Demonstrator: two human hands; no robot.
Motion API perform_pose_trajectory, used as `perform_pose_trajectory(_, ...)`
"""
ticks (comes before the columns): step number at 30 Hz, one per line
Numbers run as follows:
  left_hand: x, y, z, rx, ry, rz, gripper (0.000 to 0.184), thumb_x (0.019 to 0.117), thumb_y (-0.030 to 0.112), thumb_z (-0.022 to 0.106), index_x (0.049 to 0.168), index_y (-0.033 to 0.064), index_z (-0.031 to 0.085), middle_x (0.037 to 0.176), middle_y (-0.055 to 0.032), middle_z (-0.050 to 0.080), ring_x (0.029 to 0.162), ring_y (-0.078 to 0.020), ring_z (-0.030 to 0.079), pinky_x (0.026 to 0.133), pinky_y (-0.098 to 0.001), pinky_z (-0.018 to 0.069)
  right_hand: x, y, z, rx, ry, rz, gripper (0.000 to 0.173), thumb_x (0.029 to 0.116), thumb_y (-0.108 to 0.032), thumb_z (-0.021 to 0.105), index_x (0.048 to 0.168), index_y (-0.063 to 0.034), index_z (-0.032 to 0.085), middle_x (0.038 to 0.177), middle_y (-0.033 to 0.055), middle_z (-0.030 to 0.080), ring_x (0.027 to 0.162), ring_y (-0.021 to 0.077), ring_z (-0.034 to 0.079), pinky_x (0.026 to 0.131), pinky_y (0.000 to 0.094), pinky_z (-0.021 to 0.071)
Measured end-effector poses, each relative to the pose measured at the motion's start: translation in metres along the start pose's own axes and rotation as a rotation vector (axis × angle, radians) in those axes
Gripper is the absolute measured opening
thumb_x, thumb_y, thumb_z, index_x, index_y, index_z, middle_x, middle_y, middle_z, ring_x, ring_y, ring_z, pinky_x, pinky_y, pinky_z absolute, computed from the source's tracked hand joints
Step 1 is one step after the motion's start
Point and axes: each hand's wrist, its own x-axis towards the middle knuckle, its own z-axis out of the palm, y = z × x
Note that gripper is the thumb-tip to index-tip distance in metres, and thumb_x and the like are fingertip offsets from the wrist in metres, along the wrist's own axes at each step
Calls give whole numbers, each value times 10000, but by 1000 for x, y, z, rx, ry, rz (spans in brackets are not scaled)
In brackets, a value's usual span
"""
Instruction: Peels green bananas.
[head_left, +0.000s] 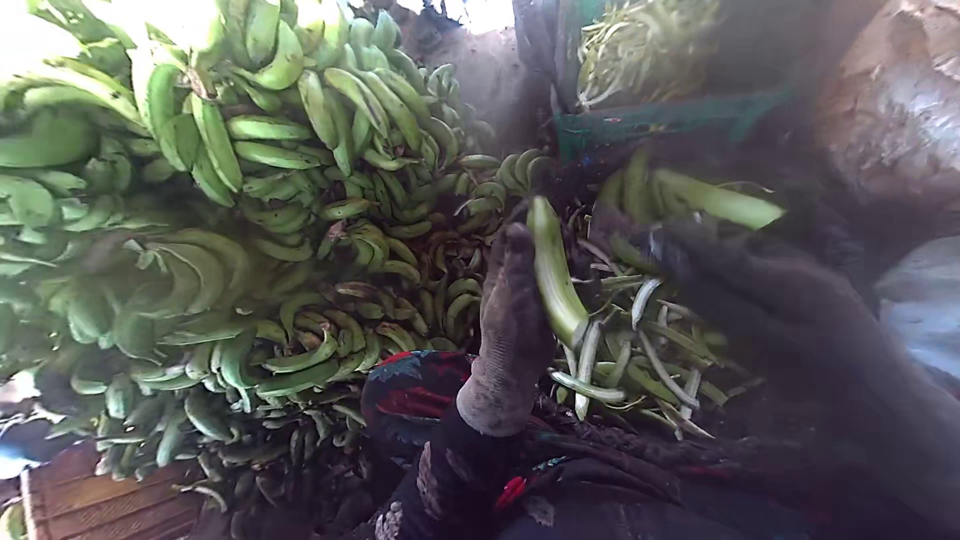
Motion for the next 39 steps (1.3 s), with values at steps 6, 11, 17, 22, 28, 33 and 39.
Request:
perform_pose_trajectory(6,-18,-12,18,177,-118,-126,438,1085,460,343,1379,187,517,936,-8,669,753,-84,657,656,-269,583,14,5,26,-276,226,40,423,1011,-362,584,1409,-227,631,1139,264,662,971,479,640,764,693,456)
perform_pose_trajectory(11,2,-9,7,13,-74,117,449,1034,472,512,1344,147,519,1009,-21,670,828,-109,672,708,-304,604,0,7,3,-24,74,53,378,991,-418,533,1227,-194,726,1079,75,662,994,244,627,817,514,512)
perform_pose_trajectory(17,-14,-13,13,210,-216,36,494,1009,570,487,1373,235,502,969,51,662,805,-24,649,685,-222,570,9,7,24,-179,191,30,376,1017,-379,551,1315,-195,689,1092,221,664,969,426,639,771,659,464)
perform_pose_trajectory(22,8,-4,13,49,-30,229,428,1025,543,484,1259,201,591,915,30,676,763,-50,663,666,-253,586,2,4,0,-22,44,143,448,1019,-482,503,1431,-346,612,1052,26,703,919,195,658,758,499,541)
perform_pose_trajectory(28,0,-8,15,159,-185,-7,351,1068,438,428,1301,205,546,925,31,655,767,-46,643,669,-232,572,0,3,17,-51,149,64,412,1026,-413,544,1418,-319,628,1069,71,692,921,226,656,766,510,535)
perform_pose_trajectory(33,5,-11,14,28,-139,-5,370,1077,359,399,1303,111,556,977,-53,682,832,-132,675,736,-319,598,10,11,0,-145,83,178,470,1006,-427,574,1464,-319,584,1180,133,684,1048,328,650,849,617,498)
perform_pose_trajectory(39,9,-11,13,31,-118,85,274,1080,368,408,1280,214,514,969,28,638,819,-57,635,702,-243,563,-6,1,30,-108,178,7,396,1006,-407,566,1377,-309,666,1073,134,708,937,328,669,766,603,505)
